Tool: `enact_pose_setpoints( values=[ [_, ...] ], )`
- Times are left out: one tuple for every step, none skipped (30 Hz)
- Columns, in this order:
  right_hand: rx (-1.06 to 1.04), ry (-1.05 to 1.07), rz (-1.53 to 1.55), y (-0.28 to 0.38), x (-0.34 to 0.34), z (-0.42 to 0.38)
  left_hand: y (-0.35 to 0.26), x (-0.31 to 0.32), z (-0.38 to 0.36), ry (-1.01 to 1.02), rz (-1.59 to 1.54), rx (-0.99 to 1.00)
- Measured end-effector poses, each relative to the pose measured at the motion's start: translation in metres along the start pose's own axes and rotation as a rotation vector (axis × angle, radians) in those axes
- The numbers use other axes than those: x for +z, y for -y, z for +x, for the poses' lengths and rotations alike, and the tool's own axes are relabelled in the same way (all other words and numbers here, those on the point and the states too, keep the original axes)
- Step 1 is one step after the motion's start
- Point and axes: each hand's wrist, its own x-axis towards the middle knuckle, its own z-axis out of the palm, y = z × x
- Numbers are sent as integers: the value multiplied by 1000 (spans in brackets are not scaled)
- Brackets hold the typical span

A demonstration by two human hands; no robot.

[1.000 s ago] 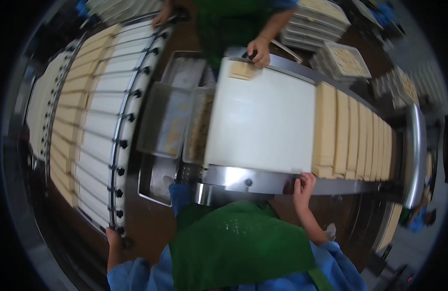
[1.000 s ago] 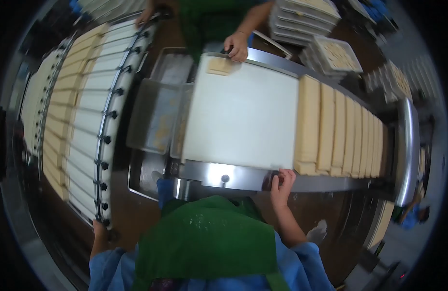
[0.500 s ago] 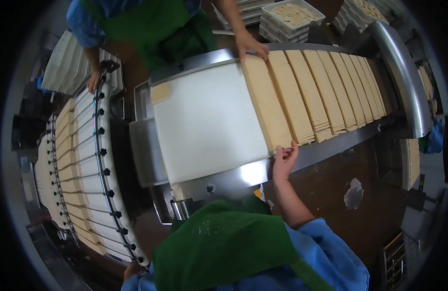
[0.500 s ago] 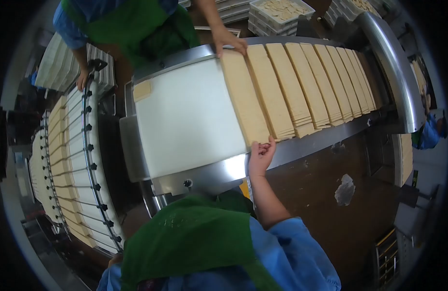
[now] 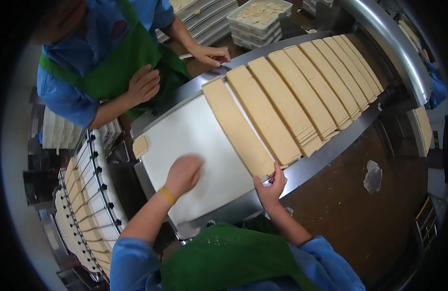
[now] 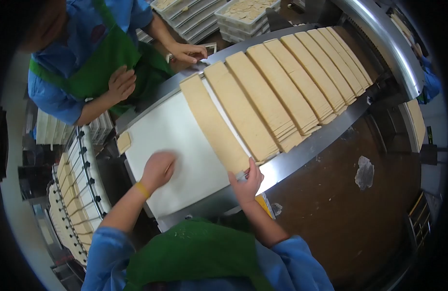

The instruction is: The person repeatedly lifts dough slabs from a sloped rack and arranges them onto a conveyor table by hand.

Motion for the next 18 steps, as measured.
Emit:
enact_pose_setpoints(
  values=[
    [11,6,-3,-1,0,-2,8,10,43,-113,-3,78],
    [14,26,-27,0,-2,-1,18,18,81,-221,28,87],
    [15,46,-51,4,-5,1,31,26,116,-272,65,25],
    [19,66,-74,8,-8,3,37,27,151,-301,108,-82],
    [39,103,-109,14,-12,6,47,36,175,-334,123,-171],
    [50,130,-126,19,-14,8,50,43,189,-317,115,-250],
    [60,157,-145,24,-17,11,51,49,201,-300,106,-331],
    [67,184,-164,27,-20,13,52,54,213,-287,95,-412],
    [28,179,-203,28,-21,13,54,60,217,-205,109,-533],
    [38,194,-195,32,-22,15,60,75,219,-213,87,-498],
    [44,218,-181,35,-24,17,73,100,217,-222,73,-470],
    [40,254,-158,41,-24,16,90,121,210,-237,69,-456],
    [91,303,-25,47,-23,15,109,129,198,-259,79,-457],
    [70,342,-5,56,-23,13,123,122,177,-285,101,-473],
    [49,414,-12,63,-21,11,129,108,146,-332,-15,-533],
    [17,493,-21,72,-19,11,134,91,116,-396,-129,-594],
    [-37,553,-10,83,-15,7,117,47,91,-316,73,-763],
    [-87,607,-10,93,-12,5,92,0,66,-220,253,-934]
  ],
)
